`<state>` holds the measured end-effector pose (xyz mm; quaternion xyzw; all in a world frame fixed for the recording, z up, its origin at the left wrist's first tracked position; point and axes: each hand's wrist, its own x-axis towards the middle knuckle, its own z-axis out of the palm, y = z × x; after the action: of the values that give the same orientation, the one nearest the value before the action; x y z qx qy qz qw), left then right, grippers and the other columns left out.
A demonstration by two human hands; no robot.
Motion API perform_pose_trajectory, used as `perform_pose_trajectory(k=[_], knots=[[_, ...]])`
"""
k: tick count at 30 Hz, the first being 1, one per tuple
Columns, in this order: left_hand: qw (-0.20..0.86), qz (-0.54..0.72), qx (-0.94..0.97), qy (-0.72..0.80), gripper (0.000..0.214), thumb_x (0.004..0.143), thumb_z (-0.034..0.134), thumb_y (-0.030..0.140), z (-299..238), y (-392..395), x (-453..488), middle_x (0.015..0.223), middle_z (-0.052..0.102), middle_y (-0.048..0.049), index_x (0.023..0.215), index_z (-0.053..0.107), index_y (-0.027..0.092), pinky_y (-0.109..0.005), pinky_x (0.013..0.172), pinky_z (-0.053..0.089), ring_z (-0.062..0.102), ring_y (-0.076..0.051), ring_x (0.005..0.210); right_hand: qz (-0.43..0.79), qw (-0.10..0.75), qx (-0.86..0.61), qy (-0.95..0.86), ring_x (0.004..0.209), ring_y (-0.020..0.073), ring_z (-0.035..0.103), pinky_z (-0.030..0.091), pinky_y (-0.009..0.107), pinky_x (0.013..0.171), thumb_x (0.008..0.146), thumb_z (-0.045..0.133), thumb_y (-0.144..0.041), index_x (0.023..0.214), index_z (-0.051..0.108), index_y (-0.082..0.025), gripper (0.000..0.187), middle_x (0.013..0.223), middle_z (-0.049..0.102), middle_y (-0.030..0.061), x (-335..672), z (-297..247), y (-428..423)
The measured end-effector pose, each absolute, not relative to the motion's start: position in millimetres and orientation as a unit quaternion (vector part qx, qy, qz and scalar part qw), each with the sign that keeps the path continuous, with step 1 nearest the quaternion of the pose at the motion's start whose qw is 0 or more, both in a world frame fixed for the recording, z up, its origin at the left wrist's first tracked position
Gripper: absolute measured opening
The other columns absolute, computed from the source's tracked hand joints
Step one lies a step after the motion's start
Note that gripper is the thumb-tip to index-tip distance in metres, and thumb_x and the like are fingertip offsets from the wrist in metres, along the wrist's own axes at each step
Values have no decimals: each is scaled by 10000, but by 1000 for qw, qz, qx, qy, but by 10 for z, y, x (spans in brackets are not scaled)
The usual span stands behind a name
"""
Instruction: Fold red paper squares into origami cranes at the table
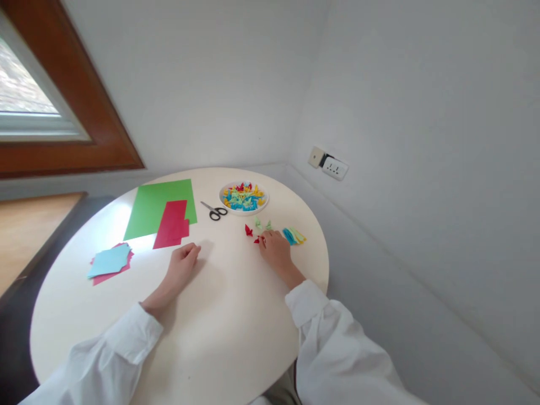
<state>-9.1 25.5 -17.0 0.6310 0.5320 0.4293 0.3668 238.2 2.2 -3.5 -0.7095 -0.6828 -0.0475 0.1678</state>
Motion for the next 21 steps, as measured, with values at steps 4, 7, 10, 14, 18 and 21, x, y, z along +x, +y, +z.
perform_pose_trajectory(k=[4,7,10,14,18,21], knots=[[369,439,623,532,322,745,428,345,-161,265,-84,477,245,64,516,244,214,-240,457,203,266,-92,472,-39,227,-712,-663,861,188,572,418,290,742,878,411,-279,898,656,-184,264,898,675,68,2500,216,204],[366,445,619,533,324,743,430,344,-141,260,-82,482,243,63,515,241,213,-242,463,203,267,-91,476,3,268,-709,-652,824,180,575,416,287,733,853,453,-287,874,677,-188,246,890,684,53,2560,451,532],[363,450,617,534,326,745,428,341,-120,251,-81,484,229,63,513,236,214,-243,471,209,265,-91,480,14,266,-707,-655,847,175,584,418,274,741,830,498,-281,863,695,-177,225,901,691,59,2547,579,919],[360,454,616,534,337,747,429,344,-110,247,-76,481,222,62,509,229,215,-243,470,214,266,-94,483,28,258,-708,-657,850,161,598,427,252,740,818,528,-270,891,702,-171,213,922,699,67,2463,564,1308],[358,452,619,533,342,745,425,358,-122,261,-77,485,225,60,506,227,215,-245,472,212,268,-94,485,39,243,-708,-662,856,159,605,431,244,738,803,557,-279,889,709,-187,197,949,703,69,2404,524,1483],[357,450,622,533,344,738,421,366,-129,272,-78,486,216,60,504,217,218,-250,477,212,261,-96,486,43,232,-710,-663,863,170,607,431,251,732,801,556,-273,897,707,-168,207,954,701,86,2414,557,1492]])
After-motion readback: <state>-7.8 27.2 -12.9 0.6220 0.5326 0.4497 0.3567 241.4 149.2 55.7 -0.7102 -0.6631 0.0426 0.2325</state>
